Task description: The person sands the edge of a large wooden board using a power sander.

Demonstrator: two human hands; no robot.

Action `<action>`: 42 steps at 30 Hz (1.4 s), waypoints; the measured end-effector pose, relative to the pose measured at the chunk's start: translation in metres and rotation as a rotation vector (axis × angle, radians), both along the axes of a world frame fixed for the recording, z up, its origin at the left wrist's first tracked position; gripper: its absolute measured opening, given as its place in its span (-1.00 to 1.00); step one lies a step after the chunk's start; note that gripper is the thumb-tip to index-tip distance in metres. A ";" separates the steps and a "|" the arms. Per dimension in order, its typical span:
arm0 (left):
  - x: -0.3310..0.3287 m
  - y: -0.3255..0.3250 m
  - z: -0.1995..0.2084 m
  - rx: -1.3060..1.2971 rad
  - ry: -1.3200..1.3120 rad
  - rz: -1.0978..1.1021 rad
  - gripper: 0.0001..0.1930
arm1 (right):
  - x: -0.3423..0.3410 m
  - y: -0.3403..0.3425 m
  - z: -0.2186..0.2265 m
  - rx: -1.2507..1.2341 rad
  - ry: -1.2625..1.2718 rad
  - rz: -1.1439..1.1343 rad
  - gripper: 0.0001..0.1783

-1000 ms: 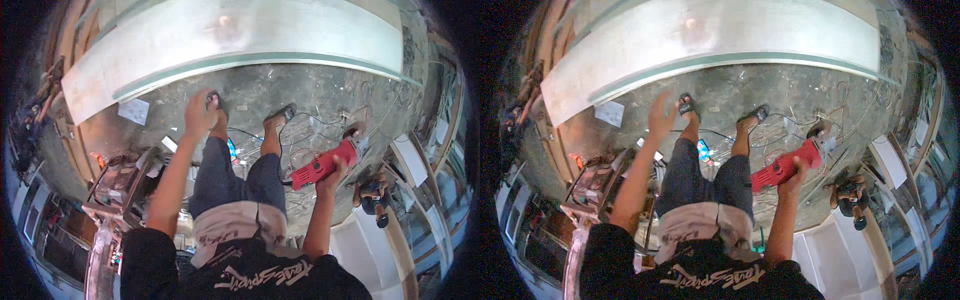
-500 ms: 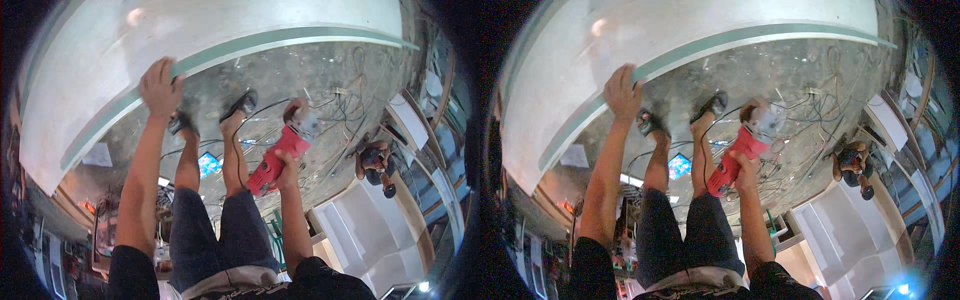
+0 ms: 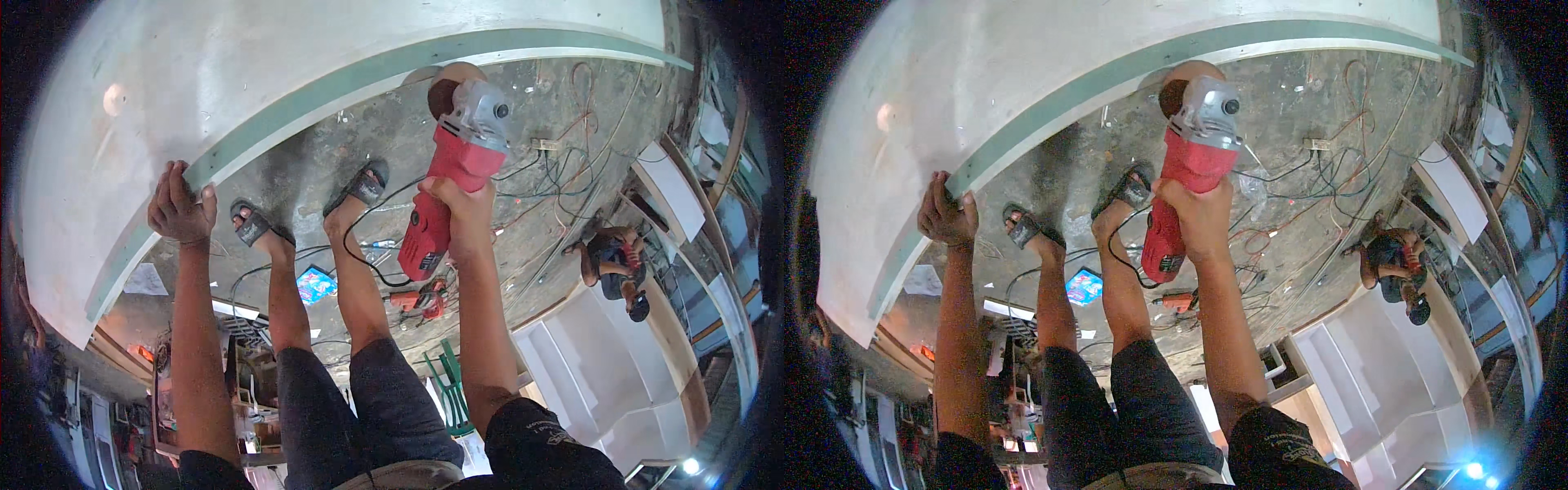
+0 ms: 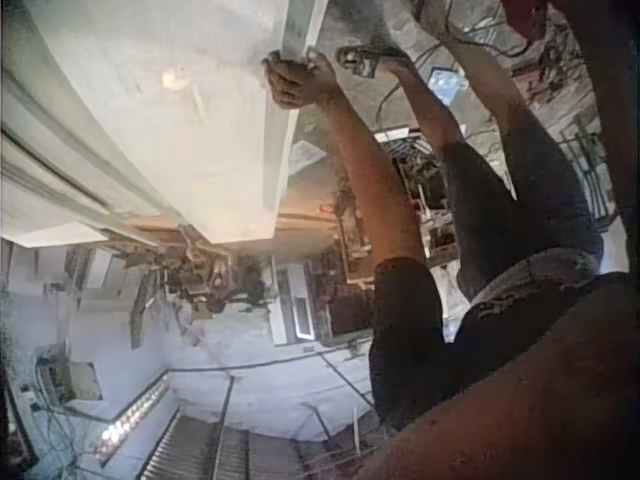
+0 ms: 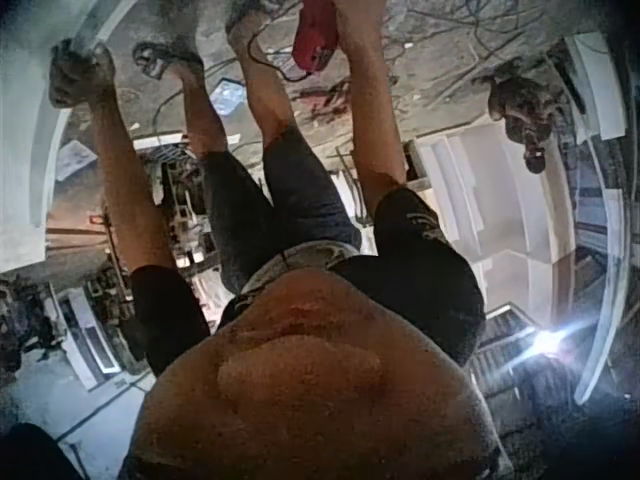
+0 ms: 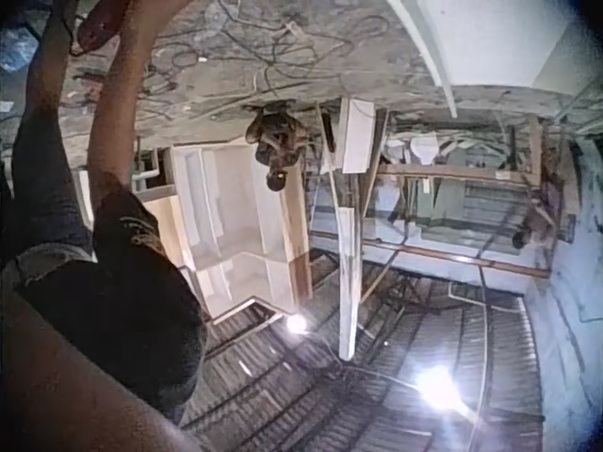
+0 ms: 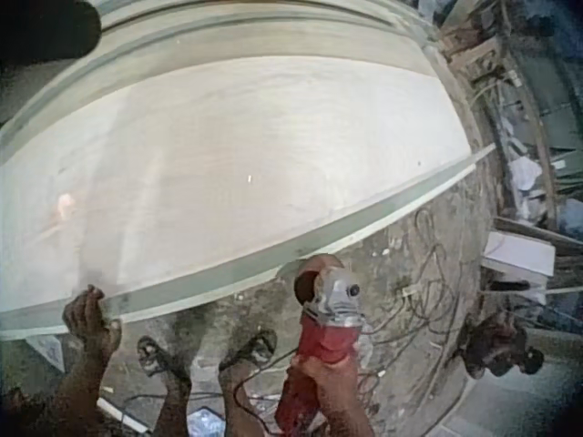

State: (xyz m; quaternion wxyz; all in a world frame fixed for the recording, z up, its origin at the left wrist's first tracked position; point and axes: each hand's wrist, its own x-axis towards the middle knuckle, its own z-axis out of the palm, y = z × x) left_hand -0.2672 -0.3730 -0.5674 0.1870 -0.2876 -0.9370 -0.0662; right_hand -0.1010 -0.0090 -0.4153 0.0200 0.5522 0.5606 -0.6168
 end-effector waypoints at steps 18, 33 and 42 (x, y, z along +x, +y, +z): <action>0.002 0.002 0.000 0.021 -0.014 0.020 -0.43 | -0.015 0.001 -0.010 0.122 -0.039 0.134 -0.74; 0.004 -0.001 -0.005 -0.017 -0.029 0.032 -0.43 | -0.017 0.000 -0.014 0.044 -0.017 0.062 -0.81; 0.004 -0.002 -0.002 -0.005 -0.039 0.035 -0.44 | -0.029 0.011 -0.011 0.021 -0.033 0.055 -0.80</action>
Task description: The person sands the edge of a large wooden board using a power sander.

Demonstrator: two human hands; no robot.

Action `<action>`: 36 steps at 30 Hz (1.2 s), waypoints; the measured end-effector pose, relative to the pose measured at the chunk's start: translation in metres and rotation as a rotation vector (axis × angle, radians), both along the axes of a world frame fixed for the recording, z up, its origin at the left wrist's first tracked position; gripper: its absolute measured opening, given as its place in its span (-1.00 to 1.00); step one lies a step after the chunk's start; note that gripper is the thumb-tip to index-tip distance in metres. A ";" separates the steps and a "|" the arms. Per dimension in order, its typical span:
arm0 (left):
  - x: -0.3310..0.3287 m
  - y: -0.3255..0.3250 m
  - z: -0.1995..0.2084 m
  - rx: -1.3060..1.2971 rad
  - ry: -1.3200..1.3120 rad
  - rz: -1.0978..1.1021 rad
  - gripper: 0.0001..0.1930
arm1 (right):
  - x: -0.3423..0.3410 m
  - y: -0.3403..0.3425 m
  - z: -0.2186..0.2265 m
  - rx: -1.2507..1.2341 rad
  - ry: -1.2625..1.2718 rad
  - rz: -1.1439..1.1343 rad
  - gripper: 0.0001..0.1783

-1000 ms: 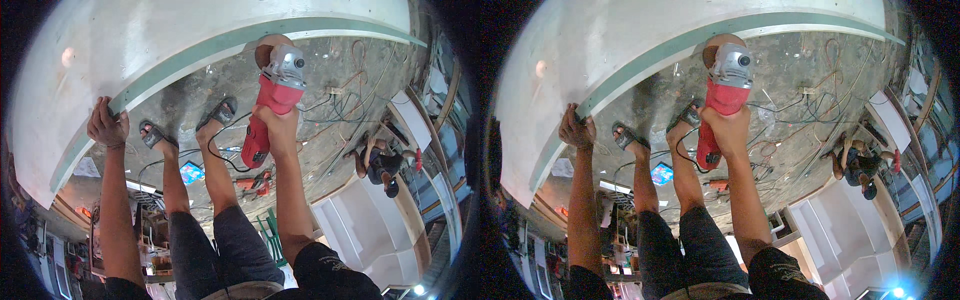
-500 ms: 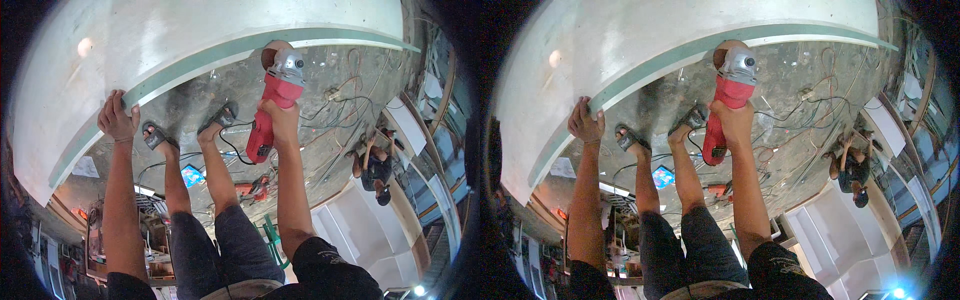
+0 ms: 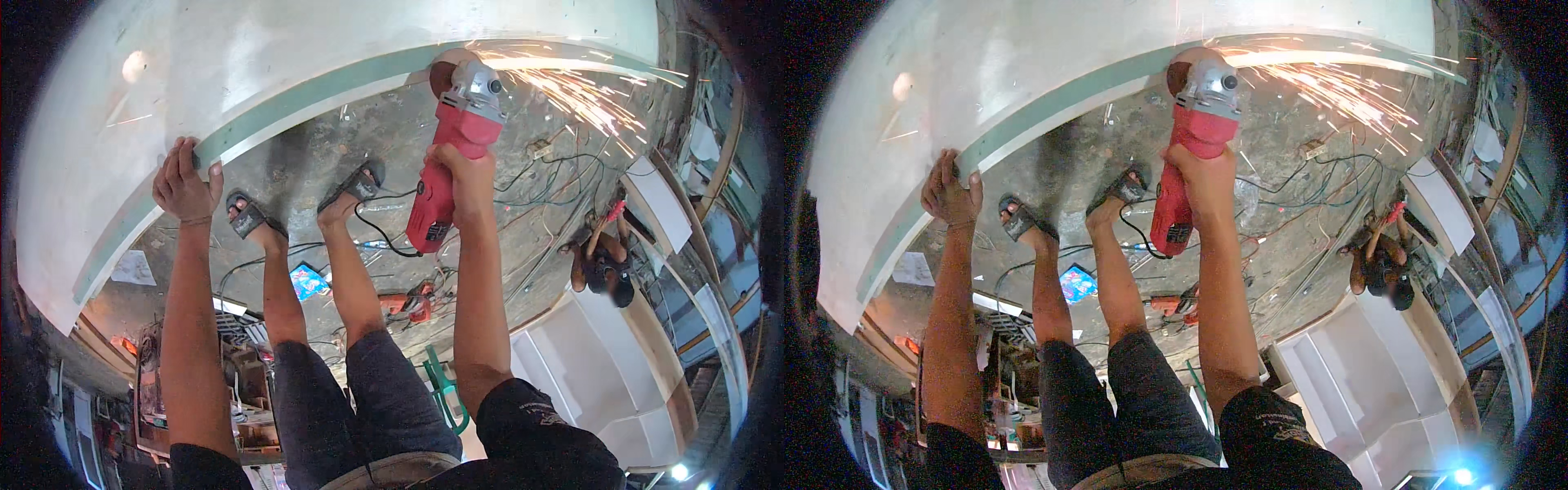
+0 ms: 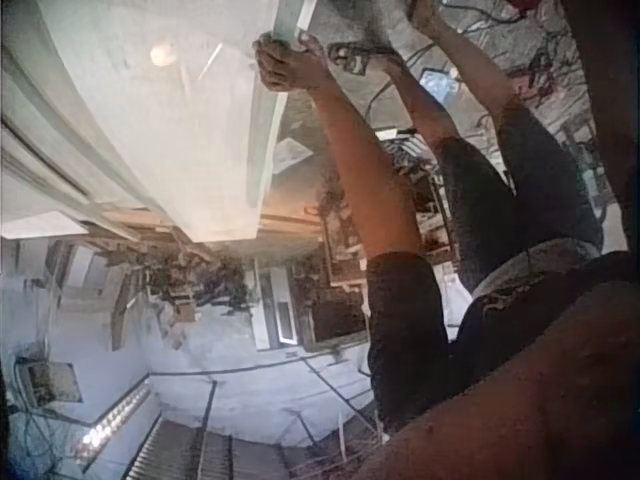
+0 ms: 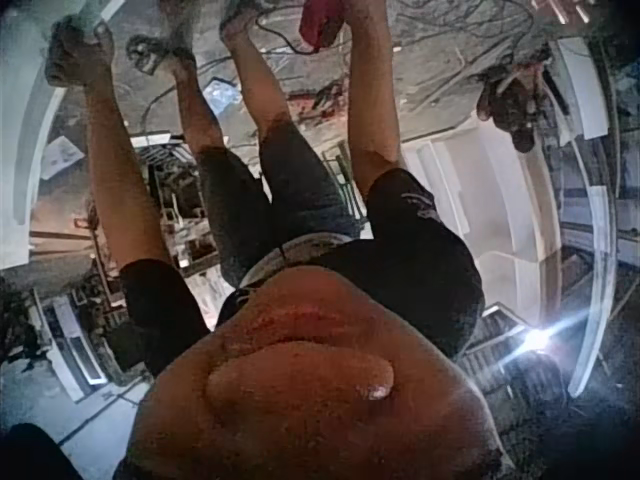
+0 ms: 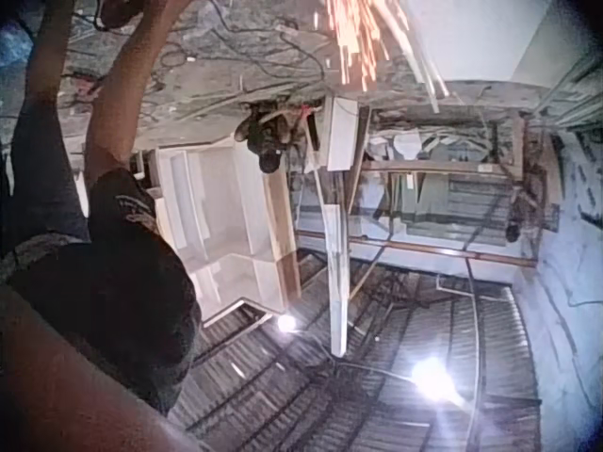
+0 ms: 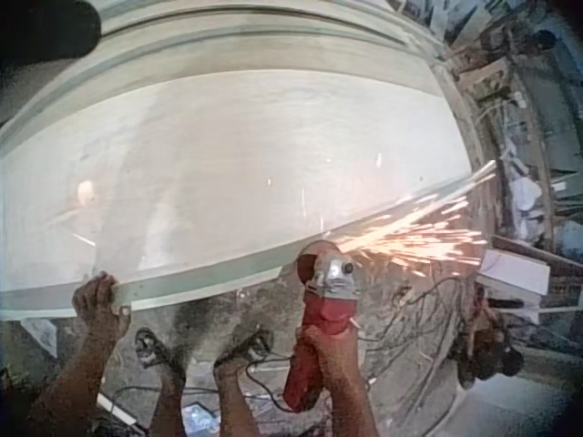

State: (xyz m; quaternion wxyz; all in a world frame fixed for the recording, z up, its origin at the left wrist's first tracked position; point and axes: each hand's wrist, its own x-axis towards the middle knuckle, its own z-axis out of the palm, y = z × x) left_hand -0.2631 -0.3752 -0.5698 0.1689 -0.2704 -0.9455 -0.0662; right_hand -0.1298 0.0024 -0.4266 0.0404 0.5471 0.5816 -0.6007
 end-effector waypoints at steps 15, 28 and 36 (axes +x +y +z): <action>0.000 0.000 -0.001 0.001 0.004 -0.004 -0.45 | -0.003 0.009 0.003 0.000 0.024 -0.029 -0.80; 0.000 -0.003 -0.006 0.030 0.043 0.009 -0.44 | 0.025 0.003 -0.008 0.011 0.031 0.031 -0.77; -0.001 -0.003 -0.006 -0.007 0.035 0.019 -0.43 | 0.012 0.009 -0.004 0.061 0.022 0.078 -0.81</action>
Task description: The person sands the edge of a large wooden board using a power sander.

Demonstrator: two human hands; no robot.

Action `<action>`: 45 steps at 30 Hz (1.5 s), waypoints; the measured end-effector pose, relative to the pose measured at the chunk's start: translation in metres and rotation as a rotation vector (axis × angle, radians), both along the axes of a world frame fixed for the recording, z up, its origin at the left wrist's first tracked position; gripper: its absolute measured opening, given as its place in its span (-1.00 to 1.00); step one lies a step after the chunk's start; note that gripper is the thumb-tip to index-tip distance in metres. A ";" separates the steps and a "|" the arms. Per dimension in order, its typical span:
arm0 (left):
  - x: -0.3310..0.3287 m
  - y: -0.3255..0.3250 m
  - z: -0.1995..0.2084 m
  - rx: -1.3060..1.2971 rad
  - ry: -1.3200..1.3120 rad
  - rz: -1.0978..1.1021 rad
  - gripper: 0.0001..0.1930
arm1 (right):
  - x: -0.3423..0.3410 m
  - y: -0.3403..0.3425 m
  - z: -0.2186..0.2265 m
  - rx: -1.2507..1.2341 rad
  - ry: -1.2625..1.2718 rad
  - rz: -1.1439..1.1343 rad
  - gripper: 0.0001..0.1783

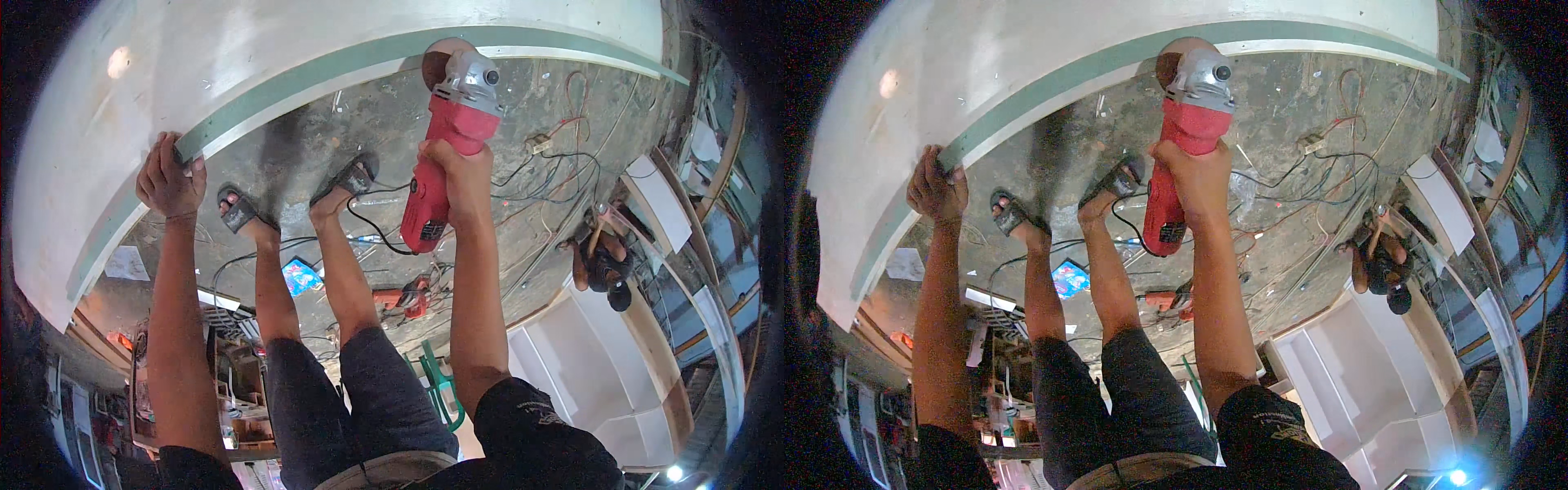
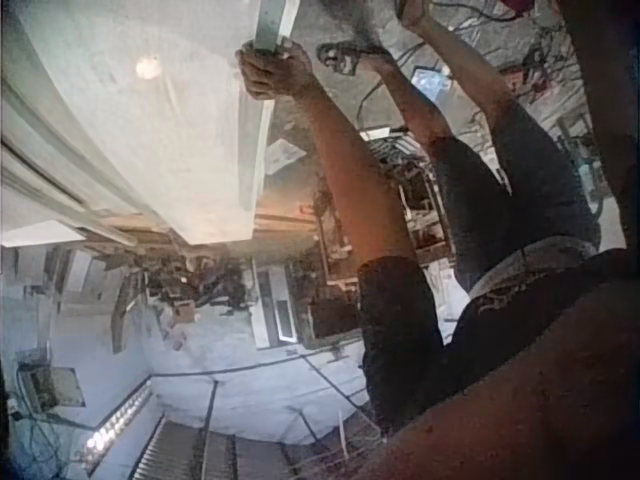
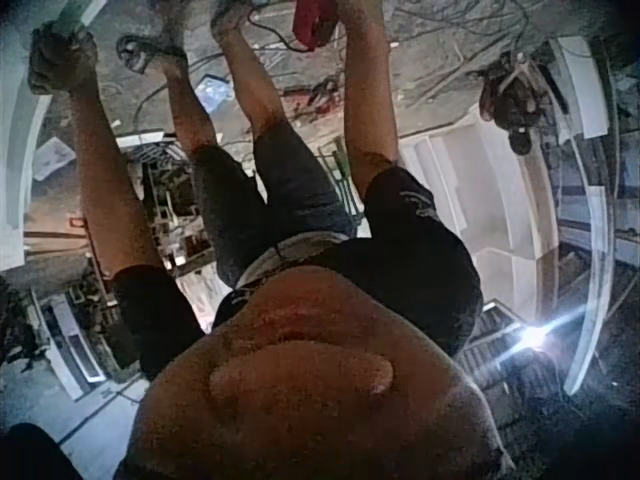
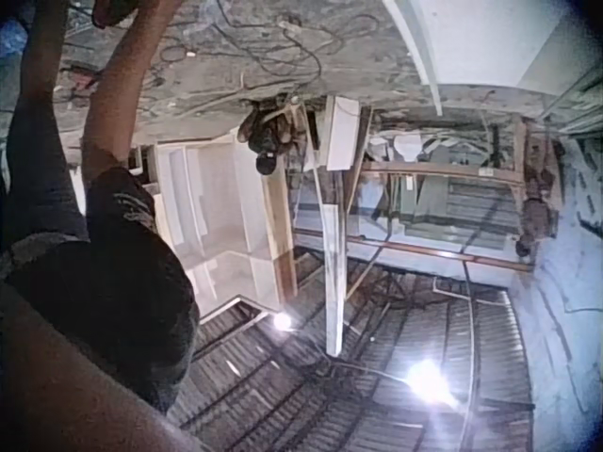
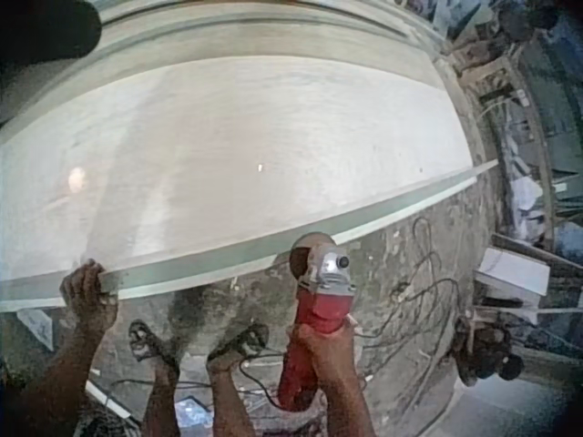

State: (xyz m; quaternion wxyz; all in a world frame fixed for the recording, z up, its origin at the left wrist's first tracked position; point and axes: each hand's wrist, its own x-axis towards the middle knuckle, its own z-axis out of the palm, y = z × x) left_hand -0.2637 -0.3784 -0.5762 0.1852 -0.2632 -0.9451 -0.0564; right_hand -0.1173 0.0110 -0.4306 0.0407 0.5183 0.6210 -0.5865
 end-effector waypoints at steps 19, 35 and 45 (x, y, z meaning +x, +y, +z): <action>-0.001 0.005 0.001 0.021 0.026 -0.020 -0.43 | 0.007 0.008 -0.004 -0.021 0.035 0.007 -0.79; -0.002 -0.001 0.001 -0.013 0.031 -0.017 -0.43 | -0.007 0.013 0.002 -0.060 -0.011 -0.063 -0.79; -0.002 -0.001 0.001 -0.018 0.028 -0.022 -0.42 | 0.007 0.005 -0.005 0.034 0.019 0.064 -0.77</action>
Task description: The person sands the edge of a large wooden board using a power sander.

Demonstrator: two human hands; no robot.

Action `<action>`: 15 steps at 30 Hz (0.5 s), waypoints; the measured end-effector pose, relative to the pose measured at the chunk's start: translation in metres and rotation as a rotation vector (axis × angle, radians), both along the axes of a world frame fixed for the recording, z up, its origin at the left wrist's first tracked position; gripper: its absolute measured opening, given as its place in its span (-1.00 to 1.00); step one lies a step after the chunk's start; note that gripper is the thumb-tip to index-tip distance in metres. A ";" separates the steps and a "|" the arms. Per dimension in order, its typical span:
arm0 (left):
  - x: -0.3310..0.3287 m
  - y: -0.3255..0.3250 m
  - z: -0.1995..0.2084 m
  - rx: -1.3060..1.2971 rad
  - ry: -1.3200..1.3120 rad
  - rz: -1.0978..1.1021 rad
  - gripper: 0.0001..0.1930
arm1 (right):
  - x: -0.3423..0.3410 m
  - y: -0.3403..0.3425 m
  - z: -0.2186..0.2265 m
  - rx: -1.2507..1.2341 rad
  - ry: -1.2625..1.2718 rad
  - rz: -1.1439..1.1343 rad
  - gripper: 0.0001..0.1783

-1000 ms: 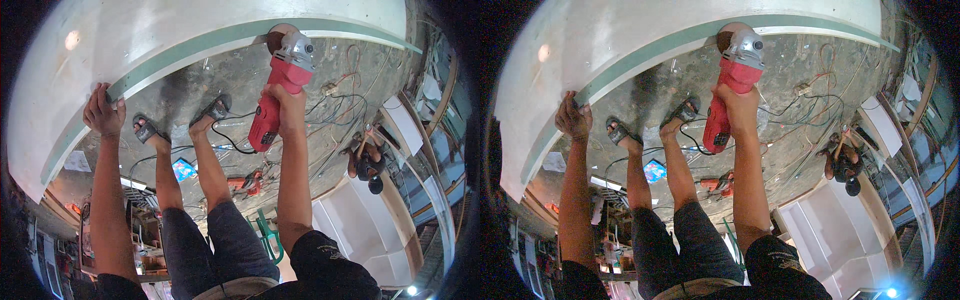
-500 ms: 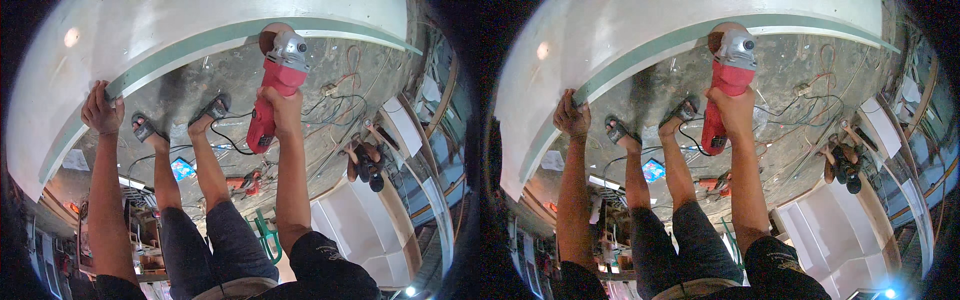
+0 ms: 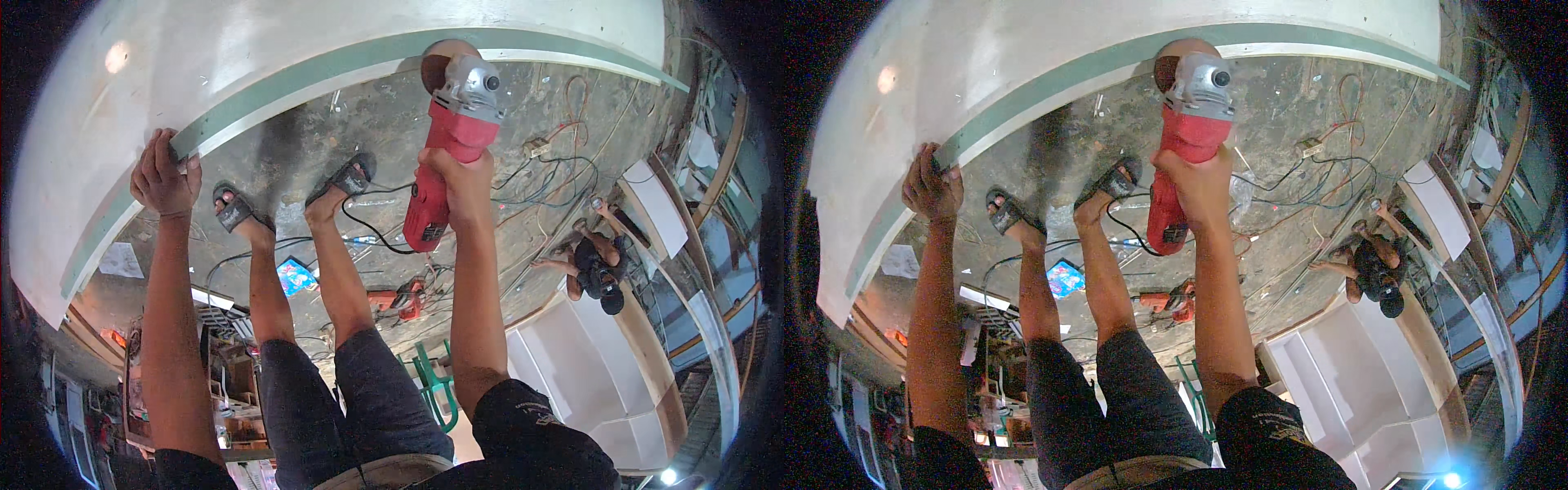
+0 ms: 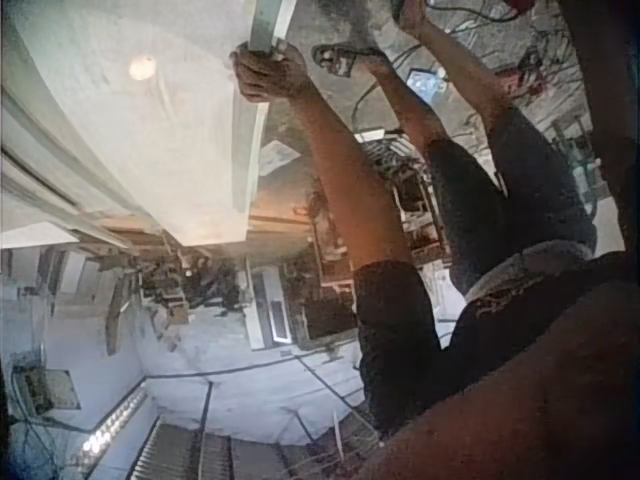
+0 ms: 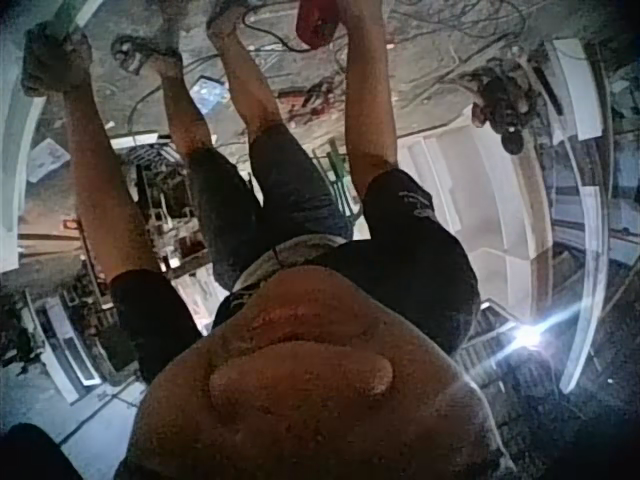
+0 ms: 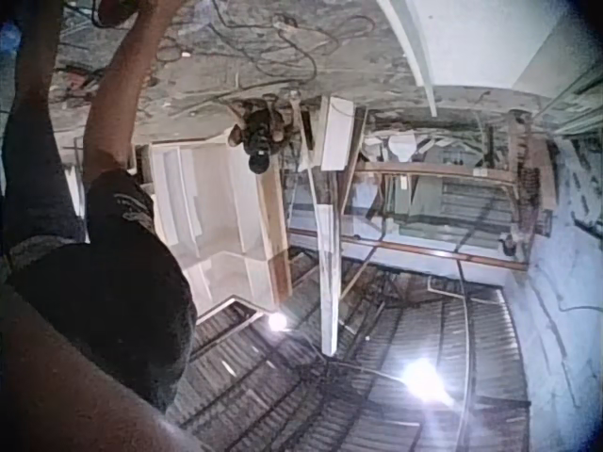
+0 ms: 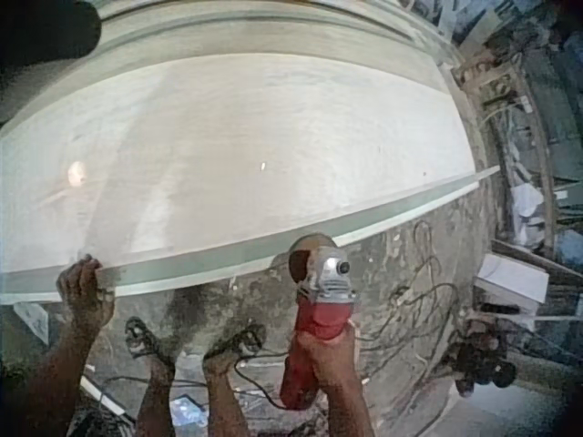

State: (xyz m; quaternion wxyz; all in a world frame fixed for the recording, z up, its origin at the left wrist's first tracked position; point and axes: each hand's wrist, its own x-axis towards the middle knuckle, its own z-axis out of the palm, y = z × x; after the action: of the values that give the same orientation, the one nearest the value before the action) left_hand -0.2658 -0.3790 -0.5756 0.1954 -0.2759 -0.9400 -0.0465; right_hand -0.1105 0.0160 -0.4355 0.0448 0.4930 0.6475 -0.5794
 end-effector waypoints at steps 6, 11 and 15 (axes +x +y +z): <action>0.001 0.001 -0.001 0.021 -0.010 0.014 -0.42 | -0.007 0.004 0.000 -0.063 -0.008 -0.053 -0.77; 0.001 0.001 -0.001 0.011 -0.005 0.017 -0.42 | -0.012 0.011 0.005 -0.095 -0.018 -0.089 -0.76; 0.002 0.001 0.001 0.009 -0.006 0.021 -0.42 | -0.009 0.012 0.007 -0.084 -0.033 -0.110 -0.76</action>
State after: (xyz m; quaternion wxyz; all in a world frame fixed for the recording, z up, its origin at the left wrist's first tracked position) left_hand -0.2637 -0.3778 -0.5750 0.1942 -0.2649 -0.9432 -0.0497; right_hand -0.1197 0.0276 -0.4288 0.0445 0.5350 0.5938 -0.5994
